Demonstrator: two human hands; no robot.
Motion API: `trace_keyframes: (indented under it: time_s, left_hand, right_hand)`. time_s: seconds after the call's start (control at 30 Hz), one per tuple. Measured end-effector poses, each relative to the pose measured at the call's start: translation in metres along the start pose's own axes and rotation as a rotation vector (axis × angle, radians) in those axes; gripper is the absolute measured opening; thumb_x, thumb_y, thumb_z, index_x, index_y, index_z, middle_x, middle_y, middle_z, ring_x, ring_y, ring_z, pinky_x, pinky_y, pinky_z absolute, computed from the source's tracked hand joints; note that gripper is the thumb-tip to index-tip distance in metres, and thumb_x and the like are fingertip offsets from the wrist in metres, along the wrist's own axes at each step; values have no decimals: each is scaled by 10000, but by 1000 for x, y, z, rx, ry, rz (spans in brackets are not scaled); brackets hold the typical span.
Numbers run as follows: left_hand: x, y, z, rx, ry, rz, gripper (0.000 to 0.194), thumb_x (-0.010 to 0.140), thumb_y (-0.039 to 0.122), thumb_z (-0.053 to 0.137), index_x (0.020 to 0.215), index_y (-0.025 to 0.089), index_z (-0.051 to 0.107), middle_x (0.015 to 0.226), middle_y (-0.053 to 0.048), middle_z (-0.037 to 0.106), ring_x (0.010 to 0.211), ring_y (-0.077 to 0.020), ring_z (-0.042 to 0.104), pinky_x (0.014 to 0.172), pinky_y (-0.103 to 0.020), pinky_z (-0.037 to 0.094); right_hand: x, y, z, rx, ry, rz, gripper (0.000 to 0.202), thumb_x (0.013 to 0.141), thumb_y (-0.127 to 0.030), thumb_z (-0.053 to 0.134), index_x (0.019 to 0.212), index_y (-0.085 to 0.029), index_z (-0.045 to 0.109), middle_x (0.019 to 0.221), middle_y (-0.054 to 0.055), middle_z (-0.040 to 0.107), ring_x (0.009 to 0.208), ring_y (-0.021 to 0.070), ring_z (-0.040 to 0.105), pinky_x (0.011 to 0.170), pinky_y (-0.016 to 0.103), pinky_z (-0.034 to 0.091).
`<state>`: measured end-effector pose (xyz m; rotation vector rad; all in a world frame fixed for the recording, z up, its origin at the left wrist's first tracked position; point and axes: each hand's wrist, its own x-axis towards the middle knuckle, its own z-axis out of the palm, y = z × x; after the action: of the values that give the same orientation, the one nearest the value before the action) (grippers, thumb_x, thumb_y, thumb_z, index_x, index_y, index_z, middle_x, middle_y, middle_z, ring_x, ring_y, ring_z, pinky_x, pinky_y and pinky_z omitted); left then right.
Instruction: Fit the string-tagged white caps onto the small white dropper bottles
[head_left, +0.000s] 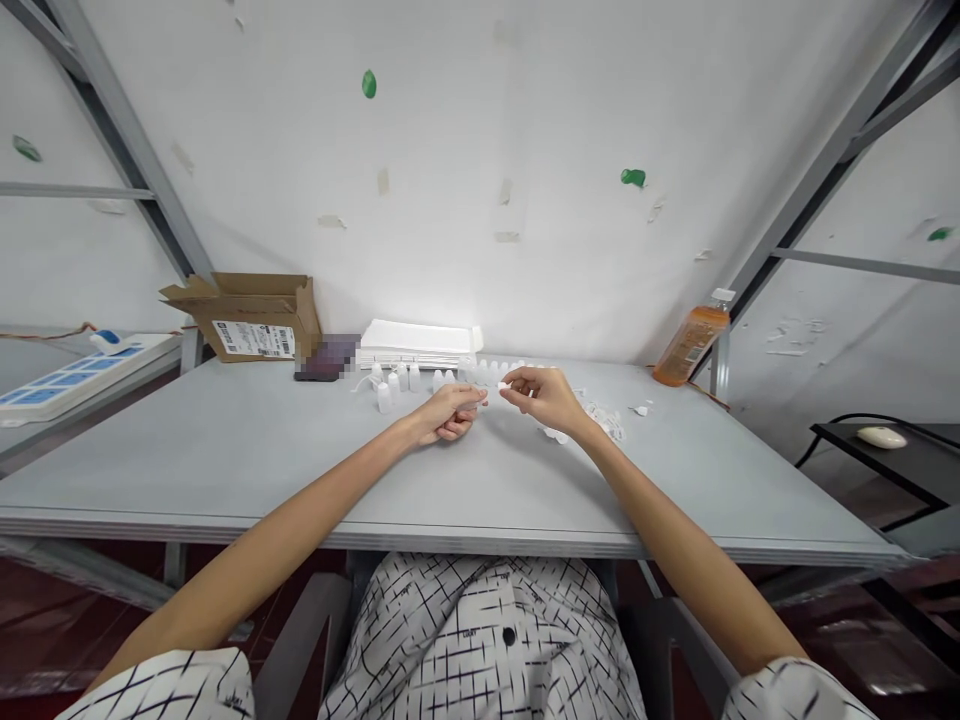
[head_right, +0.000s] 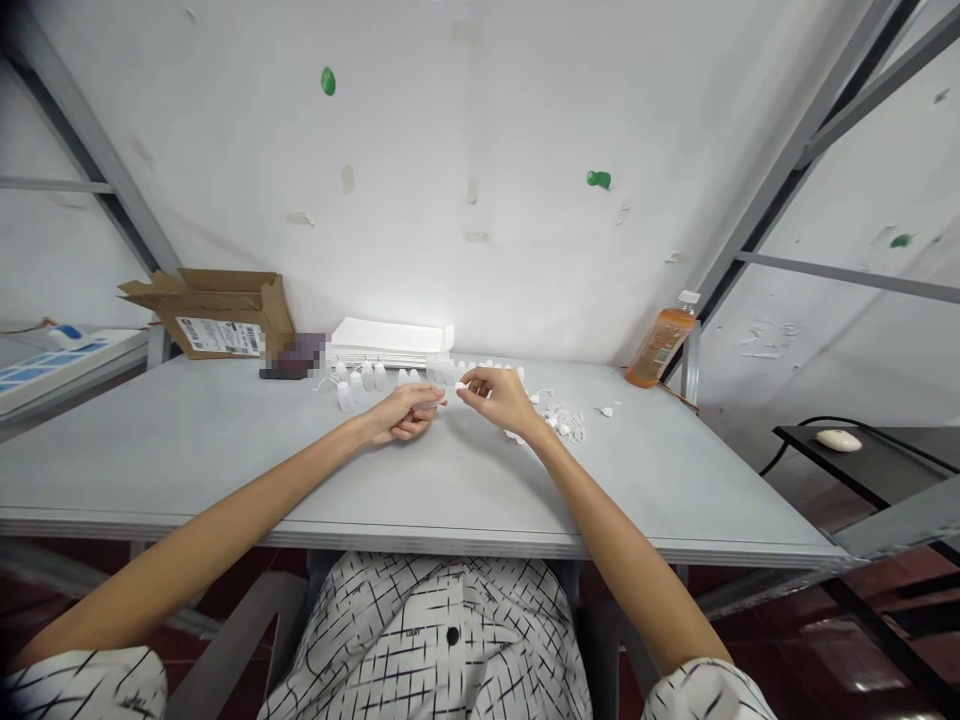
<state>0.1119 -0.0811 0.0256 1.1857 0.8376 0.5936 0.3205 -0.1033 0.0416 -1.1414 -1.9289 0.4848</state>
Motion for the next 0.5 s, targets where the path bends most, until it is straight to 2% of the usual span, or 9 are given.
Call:
trace_keyframes:
  time_s: [0.1,0.17,0.27,0.5]
  left_hand:
    - [1,1,0,-46,-9,-54,292,816,408,639,738,194,457,533,91,255,367,-32,181,303,-114,94]
    - [2,2,-1,-44,1,-107,368,830,412,582,623,200,365,517,84,219,373,-33,160,291,-124,103]
    - [1,4,-3,-7,19,-162,445,853,425,511,552,220,256,495,81,176,376,-35,134,280,-137,110]
    - [-4,7,0,-44,100,-20,339,807,314,578,625,217,308,509,88,220,381,-41,163,290,-127,96]
  right_hand:
    - [0,0,1,-33,3,-24,141,815,-301,666,845,-169,707,671,22,694,563,145,618,559,271,456]
    - [1,0,1,-50,2,-31,128,820,-287,660,834,-168,705,663,20,692,564,143,623,570,270,460]
    - [1,1,2,-55,-7,-36,127,825,-286,660,834,-167,702,660,19,693,566,144,630,575,267,465]
    - [0,2,2,-66,3,-47,128,827,-294,666,834,-174,710,634,15,682,575,155,646,582,272,464]
